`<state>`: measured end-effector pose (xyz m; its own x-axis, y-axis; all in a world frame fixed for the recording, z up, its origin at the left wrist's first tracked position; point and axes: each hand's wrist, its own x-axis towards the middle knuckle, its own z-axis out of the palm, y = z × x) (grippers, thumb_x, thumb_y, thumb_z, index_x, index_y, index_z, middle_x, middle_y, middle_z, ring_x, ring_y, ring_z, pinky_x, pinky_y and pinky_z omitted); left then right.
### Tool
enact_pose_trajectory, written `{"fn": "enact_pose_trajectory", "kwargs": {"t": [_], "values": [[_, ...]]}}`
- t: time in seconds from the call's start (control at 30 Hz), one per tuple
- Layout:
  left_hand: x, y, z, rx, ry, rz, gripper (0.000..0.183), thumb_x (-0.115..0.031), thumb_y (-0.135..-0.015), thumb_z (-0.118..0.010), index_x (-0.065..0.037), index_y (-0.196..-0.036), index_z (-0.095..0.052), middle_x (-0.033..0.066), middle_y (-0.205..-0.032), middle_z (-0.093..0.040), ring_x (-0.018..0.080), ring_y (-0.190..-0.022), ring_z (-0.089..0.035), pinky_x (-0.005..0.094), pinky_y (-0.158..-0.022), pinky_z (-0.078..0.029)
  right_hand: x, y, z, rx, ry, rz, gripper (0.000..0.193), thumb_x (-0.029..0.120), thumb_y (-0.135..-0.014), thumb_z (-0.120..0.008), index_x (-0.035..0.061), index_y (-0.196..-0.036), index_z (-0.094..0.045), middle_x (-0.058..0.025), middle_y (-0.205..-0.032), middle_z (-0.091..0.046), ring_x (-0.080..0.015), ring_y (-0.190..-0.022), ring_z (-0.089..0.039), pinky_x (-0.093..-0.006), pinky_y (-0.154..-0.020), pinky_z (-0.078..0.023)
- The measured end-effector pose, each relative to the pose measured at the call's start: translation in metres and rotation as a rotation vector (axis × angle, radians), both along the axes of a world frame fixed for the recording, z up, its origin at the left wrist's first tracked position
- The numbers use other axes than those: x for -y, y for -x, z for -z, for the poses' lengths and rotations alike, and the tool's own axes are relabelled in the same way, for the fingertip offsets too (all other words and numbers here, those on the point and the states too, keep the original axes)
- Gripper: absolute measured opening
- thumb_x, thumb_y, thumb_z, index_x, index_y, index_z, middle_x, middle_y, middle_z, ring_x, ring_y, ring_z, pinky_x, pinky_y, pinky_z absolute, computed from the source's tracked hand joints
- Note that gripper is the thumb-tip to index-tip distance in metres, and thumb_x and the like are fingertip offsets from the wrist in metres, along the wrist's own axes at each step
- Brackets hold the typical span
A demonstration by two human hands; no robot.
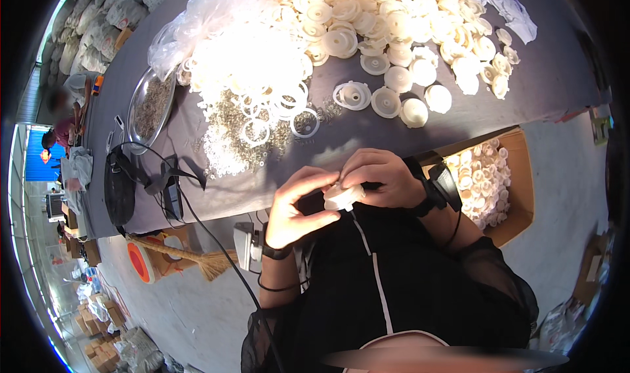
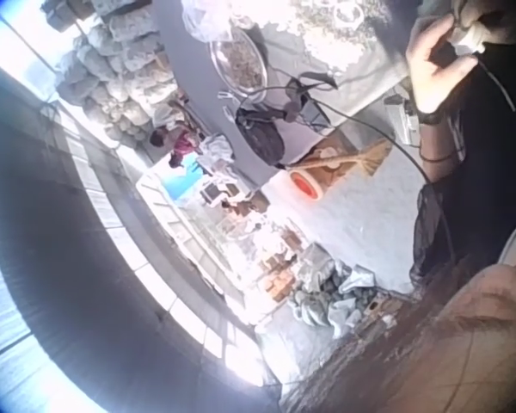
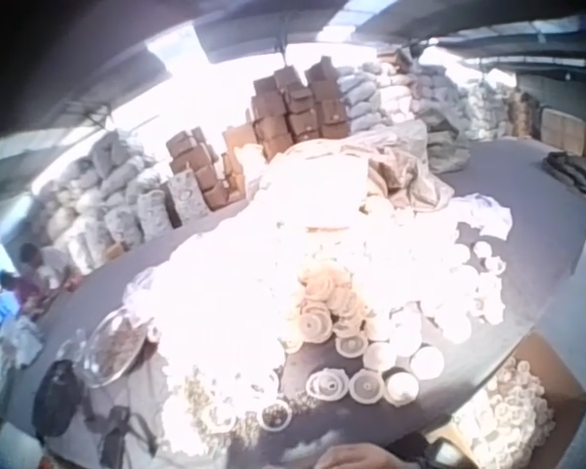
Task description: The person assembles plastic components by inserting small pins, springs, and rings into circular plastic bases by hand, and retrieving dropped parts from the floor.
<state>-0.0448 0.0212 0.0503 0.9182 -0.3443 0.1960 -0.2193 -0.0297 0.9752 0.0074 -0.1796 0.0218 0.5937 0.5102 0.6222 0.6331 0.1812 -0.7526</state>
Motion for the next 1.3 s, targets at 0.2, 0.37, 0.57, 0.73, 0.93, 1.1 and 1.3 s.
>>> {"fn": "enact_pose_trajectory", "kwargs": {"t": [0.2,0.37,0.57,0.73,0.93,1.1,1.3], "values": [[0.000,0.008,-0.002,0.026,-0.104,-0.073,0.037,-0.001,-0.064,-0.076,-0.002,-0.099,-0.066,0.0086,-0.097,-0.062,0.0200,-0.090,-0.058,0.0301,-0.078,-0.045,0.003,0.000,-0.003,0.126,0.085,0.055,0.019,-0.001,-0.065,-0.066,0.0047,-0.083,-0.061,-0.0057,-0.085,-0.062,-0.0249,-0.078,-0.060,-0.0334,-0.068,-0.050],[0.004,0.007,-0.002,0.347,-0.288,-0.137,0.032,-0.002,-0.062,-0.076,-0.005,-0.092,-0.066,0.0069,-0.094,-0.062,0.0228,-0.089,-0.057,0.0328,-0.080,-0.044,0.001,-0.001,-0.003,0.213,0.077,0.083,0.021,-0.001,-0.065,-0.065,0.0054,-0.084,-0.059,-0.0059,-0.088,-0.061,-0.0256,-0.081,-0.059,-0.0342,-0.069,-0.050],[0.013,0.008,0.012,0.332,-0.191,-0.174,0.030,-0.002,-0.064,-0.074,-0.002,-0.091,-0.062,0.0107,-0.095,-0.060,0.0273,-0.092,-0.056,0.0361,-0.082,-0.044,0.004,-0.003,-0.001,0.193,0.063,0.085,0.020,0.000,-0.067,-0.064,0.0067,-0.085,-0.058,-0.0043,-0.089,-0.060,-0.0249,-0.084,-0.056,-0.0349,-0.074,-0.048],[0.022,0.011,0.029,0.075,0.058,-0.239,0.038,-0.003,-0.068,-0.070,0.001,-0.104,-0.057,0.0132,-0.102,-0.054,0.0236,-0.100,-0.052,0.0327,-0.087,-0.041,0.008,-0.005,0.004,0.167,0.067,0.103,0.021,0.000,-0.068,-0.065,0.0072,-0.087,-0.058,-0.0043,-0.091,-0.060,-0.0259,-0.084,-0.057,-0.0359,-0.076,-0.048],[0.016,0.001,0.021,0.087,-0.145,-0.095,0.034,-0.009,-0.075,-0.065,0.004,-0.106,-0.059,0.0145,-0.105,-0.054,0.0233,-0.098,-0.052,0.0324,-0.087,-0.040,0.013,0.001,0.011,0.105,0.016,0.167,0.019,0.006,-0.070,-0.067,0.0079,-0.085,-0.057,-0.0039,-0.085,-0.059,-0.0250,-0.083,-0.057,-0.0348,-0.074,-0.047],[0.028,-0.006,0.018,0.241,-0.327,-0.101,0.030,-0.009,-0.074,-0.066,0.003,-0.101,-0.061,0.0136,-0.096,-0.057,0.0230,-0.090,-0.054,0.0330,-0.082,-0.042,0.023,0.008,0.016,0.038,0.033,0.242,0.020,0.007,-0.068,-0.069,0.0080,-0.084,-0.056,-0.0034,-0.083,-0.058,-0.0245,-0.080,-0.057,-0.0341,-0.073,-0.046],[0.035,-0.008,0.039,0.210,-0.065,-0.120,0.024,-0.006,-0.078,-0.061,0.003,-0.099,-0.062,0.0141,-0.097,-0.058,0.0246,-0.088,-0.056,0.0330,-0.081,-0.044,0.022,0.010,0.020,-0.120,-0.053,0.266,0.022,0.007,-0.069,-0.068,0.0075,-0.087,-0.056,-0.0040,-0.085,-0.058,-0.0240,-0.078,-0.056,-0.0326,-0.072,-0.046]]}}
